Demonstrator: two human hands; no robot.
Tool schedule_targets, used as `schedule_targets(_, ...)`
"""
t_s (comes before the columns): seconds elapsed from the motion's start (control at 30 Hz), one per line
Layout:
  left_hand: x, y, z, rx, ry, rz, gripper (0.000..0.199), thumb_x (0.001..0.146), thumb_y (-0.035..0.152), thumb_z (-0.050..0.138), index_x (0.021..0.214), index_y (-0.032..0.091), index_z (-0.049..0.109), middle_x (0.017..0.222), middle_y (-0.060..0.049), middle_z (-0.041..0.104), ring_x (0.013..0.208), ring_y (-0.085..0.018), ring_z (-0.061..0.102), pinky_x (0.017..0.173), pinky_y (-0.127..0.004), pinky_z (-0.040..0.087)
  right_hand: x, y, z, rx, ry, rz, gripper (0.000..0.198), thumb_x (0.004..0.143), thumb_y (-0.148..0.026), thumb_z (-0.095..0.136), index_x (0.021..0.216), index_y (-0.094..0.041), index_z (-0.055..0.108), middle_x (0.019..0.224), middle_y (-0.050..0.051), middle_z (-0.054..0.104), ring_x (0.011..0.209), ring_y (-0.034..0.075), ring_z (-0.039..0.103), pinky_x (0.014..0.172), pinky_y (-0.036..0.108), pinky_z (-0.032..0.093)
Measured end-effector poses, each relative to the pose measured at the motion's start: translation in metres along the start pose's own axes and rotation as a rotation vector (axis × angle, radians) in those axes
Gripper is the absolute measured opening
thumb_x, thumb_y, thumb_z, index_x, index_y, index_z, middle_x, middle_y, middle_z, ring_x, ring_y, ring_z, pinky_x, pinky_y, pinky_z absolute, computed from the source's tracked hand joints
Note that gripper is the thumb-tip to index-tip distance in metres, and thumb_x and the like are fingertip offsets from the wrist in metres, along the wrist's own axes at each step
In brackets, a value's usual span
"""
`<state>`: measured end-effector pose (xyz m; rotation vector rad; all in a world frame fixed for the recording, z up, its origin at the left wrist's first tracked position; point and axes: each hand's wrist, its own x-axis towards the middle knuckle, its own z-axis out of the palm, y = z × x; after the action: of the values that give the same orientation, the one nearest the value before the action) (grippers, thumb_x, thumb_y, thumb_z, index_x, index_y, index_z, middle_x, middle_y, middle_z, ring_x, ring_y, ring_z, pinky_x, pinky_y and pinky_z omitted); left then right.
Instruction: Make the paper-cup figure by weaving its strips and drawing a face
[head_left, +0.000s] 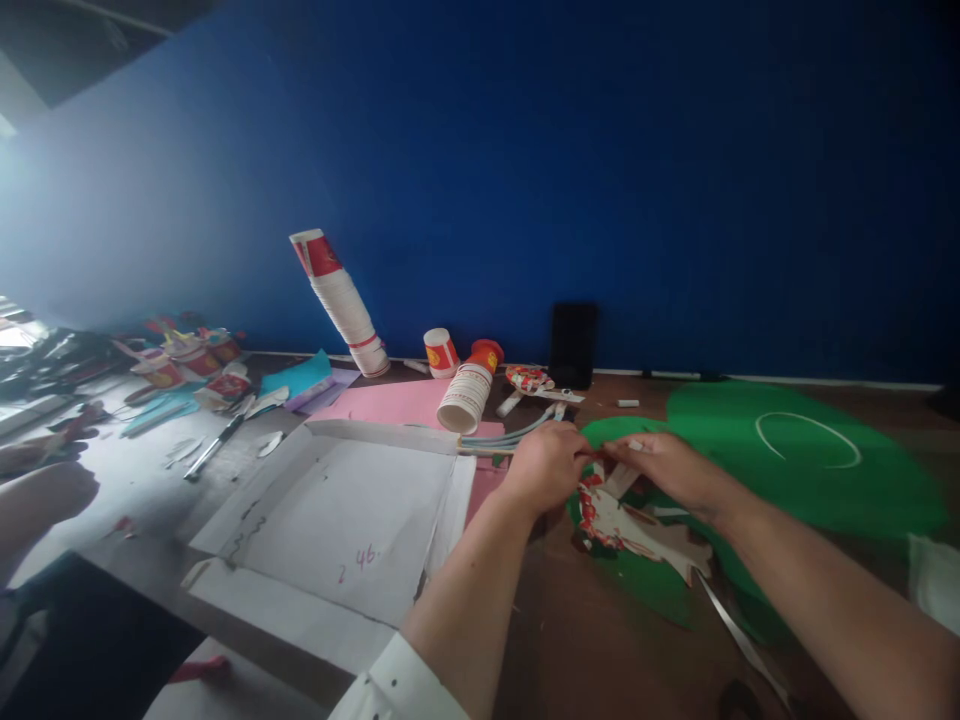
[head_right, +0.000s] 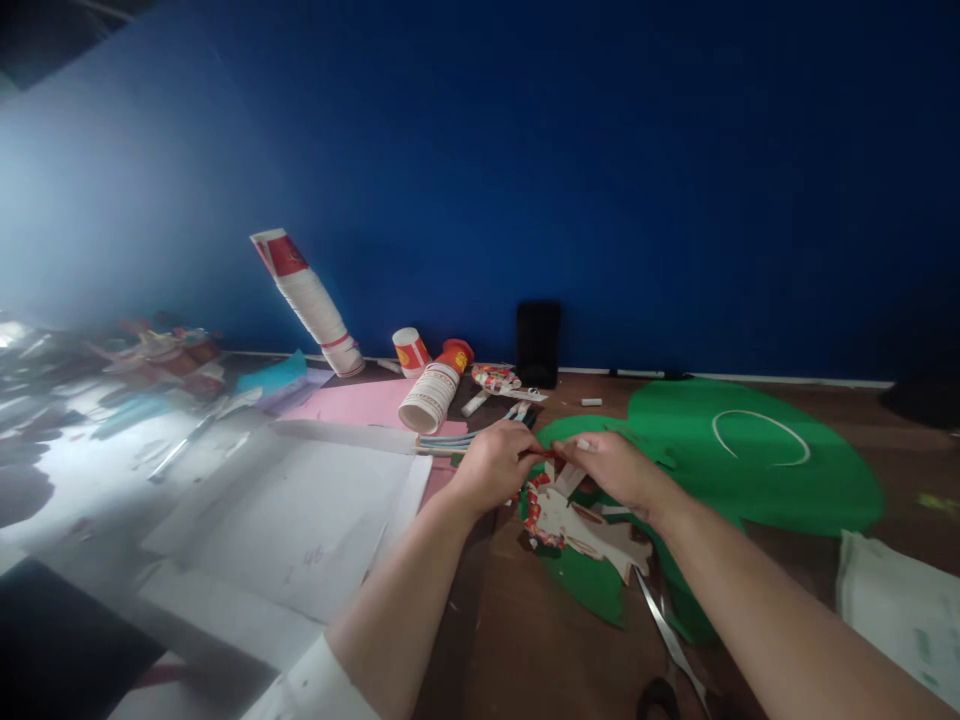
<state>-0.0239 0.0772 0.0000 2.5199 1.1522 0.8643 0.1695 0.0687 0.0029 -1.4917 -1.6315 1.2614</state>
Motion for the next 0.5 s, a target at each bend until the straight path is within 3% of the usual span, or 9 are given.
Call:
schedule_targets(0.33, 0.0001, 0.0009, 0.0021, 0.011, 0.006, 0.014, 0.014, 0.086, 0.019, 0.059, 0.082, 0.019, 0.072, 0.084, -0.002, 0.068, 0.087, -0.017, 0.06, 0.081, -0.025, 0.045, 0.0059, 0.0052, -0.0005, -0.09, 0.019, -0.013, 0.041, 0.063, -0.059, 0.072, 0.066, -0.019, 0.066, 0.047, -0.004, 0.047, 0.046, 0.01, 0.037, 0.044, 0.023, 0.026)
schedule_targets(0.5, -0.0001, 0.002, 0.0014, 0.013, -0.017, -0.005, 0.015, 0.086, 0.021, 0.059, 0.083, 0.019, 0.073, 0.084, -0.002, 0.068, 0.086, -0.016, 0.06, 0.079, -0.024, 0.046, 0.006, 0.0036, -0.0008, -0.121, 0.039, -0.049, 0.033, 0.065, -0.052, 0.07, 0.062, -0.019, 0.066, 0.051, -0.002, 0.053, 0.05, 0.011, 0.04, 0.047, 0.025, 0.029)
